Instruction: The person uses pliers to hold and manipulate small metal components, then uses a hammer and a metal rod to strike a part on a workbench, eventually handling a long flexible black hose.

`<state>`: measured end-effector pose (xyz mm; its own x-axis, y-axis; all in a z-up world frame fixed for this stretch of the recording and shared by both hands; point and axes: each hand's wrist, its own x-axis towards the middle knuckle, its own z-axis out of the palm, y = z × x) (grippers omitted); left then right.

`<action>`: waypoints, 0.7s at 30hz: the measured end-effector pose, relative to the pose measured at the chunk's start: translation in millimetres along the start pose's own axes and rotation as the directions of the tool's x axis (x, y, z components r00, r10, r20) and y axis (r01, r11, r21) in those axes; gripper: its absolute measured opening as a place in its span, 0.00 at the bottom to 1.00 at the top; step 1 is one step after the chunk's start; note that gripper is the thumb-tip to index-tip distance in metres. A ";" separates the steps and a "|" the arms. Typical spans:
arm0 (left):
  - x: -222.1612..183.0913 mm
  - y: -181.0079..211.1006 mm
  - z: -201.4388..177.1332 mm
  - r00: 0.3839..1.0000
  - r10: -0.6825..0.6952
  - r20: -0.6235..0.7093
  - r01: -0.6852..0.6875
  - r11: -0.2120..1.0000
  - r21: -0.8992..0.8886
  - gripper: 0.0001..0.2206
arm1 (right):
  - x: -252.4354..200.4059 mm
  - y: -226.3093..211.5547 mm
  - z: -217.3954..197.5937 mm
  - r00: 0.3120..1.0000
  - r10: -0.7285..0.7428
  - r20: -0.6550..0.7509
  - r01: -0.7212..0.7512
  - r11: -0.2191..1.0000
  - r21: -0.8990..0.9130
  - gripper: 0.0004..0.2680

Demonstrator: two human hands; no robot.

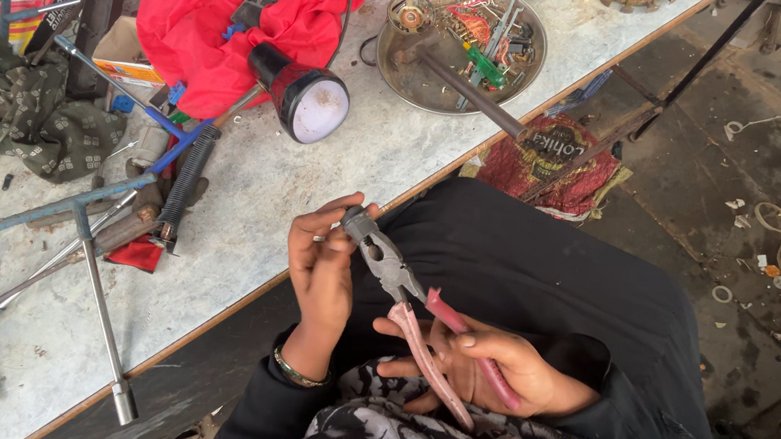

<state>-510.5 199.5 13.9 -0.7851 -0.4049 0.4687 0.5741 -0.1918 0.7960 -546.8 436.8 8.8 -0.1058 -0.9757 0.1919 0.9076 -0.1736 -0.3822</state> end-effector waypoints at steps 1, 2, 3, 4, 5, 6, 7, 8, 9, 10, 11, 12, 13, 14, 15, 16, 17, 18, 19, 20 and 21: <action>-0.4 0.8 0.5 1.000 -0.014 -0.020 0.013 1.000 -0.015 0.09 | 0.3 1.0 -1.3 1.000 0.006 -0.017 -0.006 1.000 -0.014 0.16; -0.9 0.7 0.9 0.999 -0.028 -0.039 0.026 0.999 -0.029 0.08 | 0.3 2.2 -2.2 0.999 0.011 -0.033 -0.012 1.000 -0.028 0.19; -1.4 0.2 1.0 0.997 -0.041 -0.058 0.039 0.998 -0.045 0.06 | -0.2 3.3 -2.7 0.999 0.002 -0.036 -0.004 0.999 -0.055 0.20; -2.2 -0.5 0.7 0.995 -0.067 -0.071 0.063 0.996 -0.063 0.06 | -0.9 4.2 -2.7 0.999 -0.007 -0.038 0.004 0.997 -0.081 0.21; -2.1 -1.8 0.3 0.992 -0.092 -0.083 0.085 0.993 -0.082 0.07 | -1.0 4.6 -2.7 0.999 -0.017 -0.039 0.013 0.994 -0.109 0.22; -2.3 -2.9 -0.6 0.989 -0.116 -0.094 0.107 0.989 -0.102 0.07 | -1.4 5.0 -2.2 0.998 -0.004 -0.069 -0.001 0.998 -0.070 0.23; -3.2 -3.6 -1.9 0.988 -0.126 -0.093 0.115 0.987 -0.112 0.07 | -2.5 5.4 -1.2 0.995 0.010 -0.099 -0.013 0.999 -0.030 0.25; -4.0 -4.1 -3.4 0.987 -0.135 -0.092 0.124 0.985 -0.122 0.07 | -3.0 5.8 -0.1 0.991 0.026 -0.128 -0.025 1.000 0.011 0.26; -4.5 -4.3 -5.0 0.986 -0.144 -0.089 0.132 0.983 -0.132 0.06 | -2.3 6.1 0.8 0.991 0.010 -0.136 -0.015 0.999 -0.036 0.27; -4.4 -4.9 -5.7 0.984 -0.161 -0.082 0.148 0.978 -0.145 0.08 | -1.2 6.5 1.7 0.990 -0.006 -0.143 -0.005 0.997 -0.082 0.27; -3.7 -5.5 -5.4 0.981 -0.179 -0.074 0.165 0.973 -0.158 0.10 | -0.4 6.5 2.6 0.988 -0.023 -0.150 0.004 0.992 -0.128 0.28; -2.6 -4.7 -4.7 0.978 -0.196 -0.066 0.182 0.968 -0.172 0.11 | 0.2 6.0 3.0 0.990 -0.025 -0.140 0.006 0.991 -0.133 0.28; -1.3 -1.7 -4.4 0.966 -0.257 -0.033 0.243 0.943 -0.228 0.15 | 0.4 5.3 3.4 0.991 -0.026 -0.131 0.007 0.990 -0.138 0.29; 0.5 2.7 -4.3 0.949 -0.315 0.003 0.303 0.911 -0.281 0.19 | 0.4 4.9 3.6 0.992 -0.026 -0.122 0.009 0.990 -0.143 0.29; 2.1 6.6 -3.1 0.929 -0.369 0.042 0.361 0.872 -0.331 0.24 | -0.2 4.2 3.7 0.993 -0.018 -0.113 0.003 0.991 -0.132 0.29; 3.2 9.4 -1.5 0.905 -0.414 0.094 0.413 0.809 -0.418 0.25 | -0.9 3.5 3.8 0.995 -0.009 -0.104 -0.004 0.993 -0.122 0.29; 3.6 11.5 -0.6 0.879 -0.453 0.148 0.462 0.735 -0.496 0.28 | -1.4 3.4 4.1 0.996 0.000 -0.094 -0.011 0.994 -0.110 0.30; 3.4 12.1 -0.6 0.850 -0.485 0.205 0.507 0.650 -0.566 0.30 | -1.1 3.7 4.4 0.995 0.019 -0.097 -0.027 0.996 -0.088 0.29; 3.3 11.7 -2.1 0.845 -0.482 0.233 0.520 0.637 -0.569 0.28 | 0.1 4.1 4.7 0.994 0.037 -0.098 -0.044 0.997 -0.066 0.29; 3.3 10.6 -5.1 0.839 -0.478 0.260 0.532 0.624 -0.572 0.26 | 1.2 4.3 5.4 0.994 0.056 -0.099 -0.060 0.997 -0.044 0.29; 2.8 8.3 -8.1 0.833 -0.472 0.287 0.544 0.610 -0.576 0.24 | 1.9 4.3 6.4 0.992 0.074 -0.102 -0.077 0.997 -0.027 0.28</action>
<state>-506.1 189.6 18.7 -0.9922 0.0094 0.1245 0.0572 -0.8521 0.5202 -540.5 435.1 13.3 -0.0797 -0.9944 0.0697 0.9019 -0.1017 -0.4197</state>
